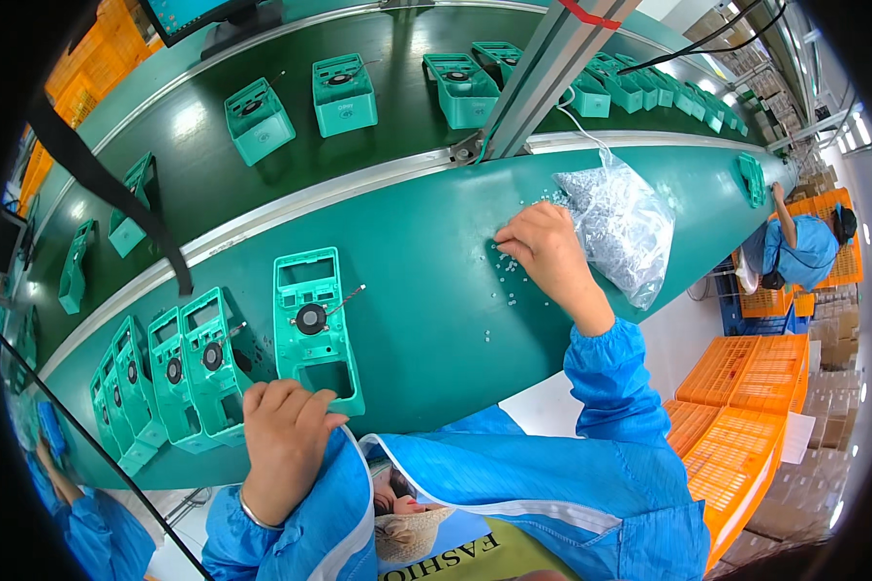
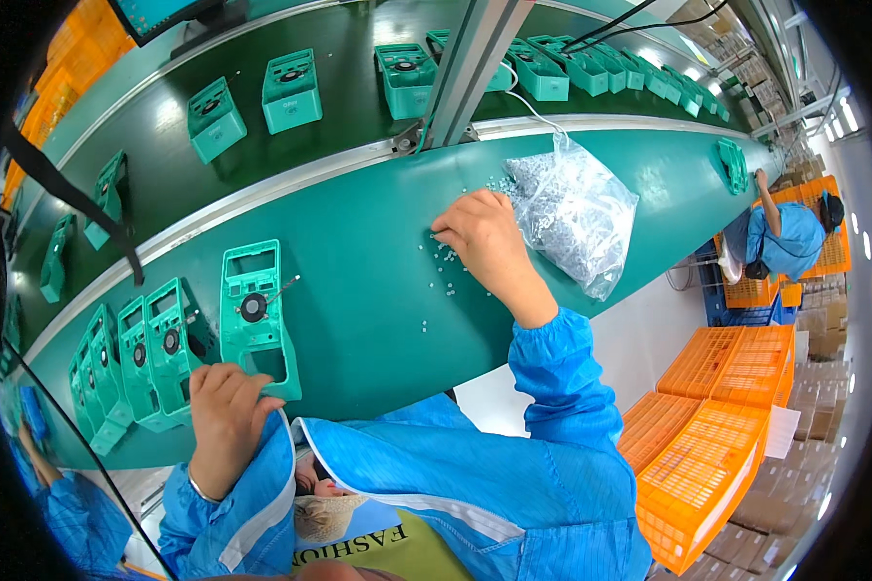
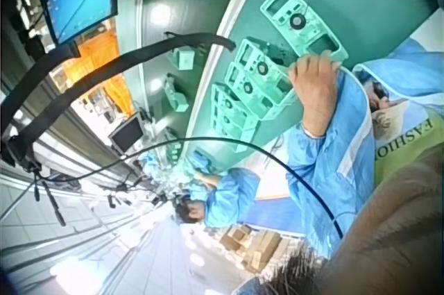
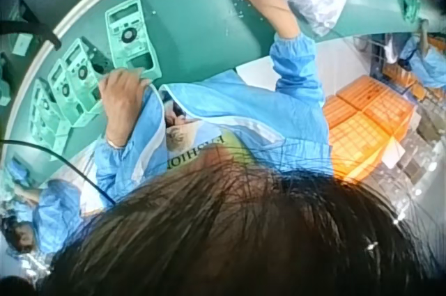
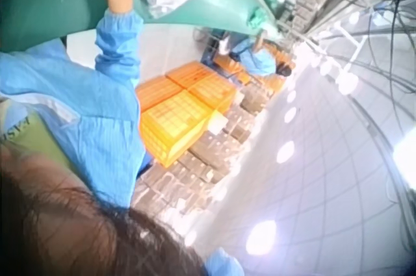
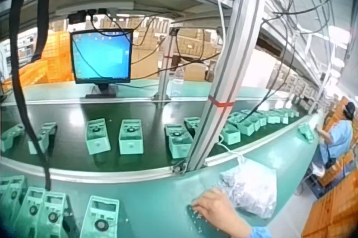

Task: The person installs internal components and wiring into green plastic electronic housings by hand on an assembly line.

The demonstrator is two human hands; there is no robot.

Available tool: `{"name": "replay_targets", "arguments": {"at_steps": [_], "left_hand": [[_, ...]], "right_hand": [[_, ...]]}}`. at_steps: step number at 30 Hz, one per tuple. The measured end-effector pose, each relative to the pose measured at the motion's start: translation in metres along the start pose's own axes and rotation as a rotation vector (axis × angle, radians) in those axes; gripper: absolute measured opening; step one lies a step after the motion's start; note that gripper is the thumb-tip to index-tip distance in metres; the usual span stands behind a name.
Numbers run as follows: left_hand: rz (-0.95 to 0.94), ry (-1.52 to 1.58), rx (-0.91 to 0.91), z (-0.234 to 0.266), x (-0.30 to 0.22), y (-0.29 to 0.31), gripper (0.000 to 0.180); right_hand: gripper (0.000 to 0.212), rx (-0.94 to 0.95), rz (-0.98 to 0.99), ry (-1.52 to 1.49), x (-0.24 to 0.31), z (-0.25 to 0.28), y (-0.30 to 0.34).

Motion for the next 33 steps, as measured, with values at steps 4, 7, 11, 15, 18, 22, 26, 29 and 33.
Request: {"name": "replay_targets", "arguments": {"at_steps": [4, 7, 11, 15, 18, 22, 26, 29, 33], "left_hand": [[0.023, 0.027, -0.018, -0.007, -0.002, 0.004, 0.037], [0.053, 0.042, -0.011, -0.004, -0.002, 0.007, 0.038], [0.047, 0.081, -0.01, -0.003, -0.002, 0.004, 0.044], [0.058, 0.083, -0.011, -0.01, 0.0, 0.004, 0.047], [0.018, 0.083, -0.02, -0.013, -0.001, 0.009, 0.05], [-0.013, 0.09, -0.067, -0.016, 0.0, 0.009, 0.045], [-0.027, 0.08, -0.104, -0.021, 0.002, 0.01, 0.046], [-0.035, 0.081, -0.127, -0.022, 0.003, 0.011, 0.043], [-0.03, 0.102, -0.144, -0.022, 0.004, 0.013, 0.033]], "right_hand": [[0.013, -0.02, 0.065, 0.047, 0.007, -0.003, -0.001], [0.013, -0.023, 0.133, 0.09, 0.016, -0.006, -0.006], [0.012, -0.028, 0.197, 0.139, 0.026, -0.001, -0.008], [0.011, -0.019, 0.205, 0.089, 0.051, 0.003, -0.025], [0.011, 0.063, 0.19, -0.23, 0.102, -0.014, -0.05], [0.008, 0.2, 0.338, -0.409, 0.171, -0.064, -0.079], [0.004, 0.257, 0.334, -0.383, 0.191, -0.098, -0.09], [0.003, 0.257, 0.276, -0.363, 0.195, -0.111, -0.091], [0.002, 0.271, 0.278, -0.361, 0.2, -0.12, -0.09]]}}
Point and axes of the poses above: each hand's wrist, its own y-axis away from the middle knuckle, its own z-axis out of the back of the hand, x = y × z, the point moved 6 cm from there along -y, towards the middle knuckle, and after that the axes turned 3 degrees about -x, right-handed, at the moved point
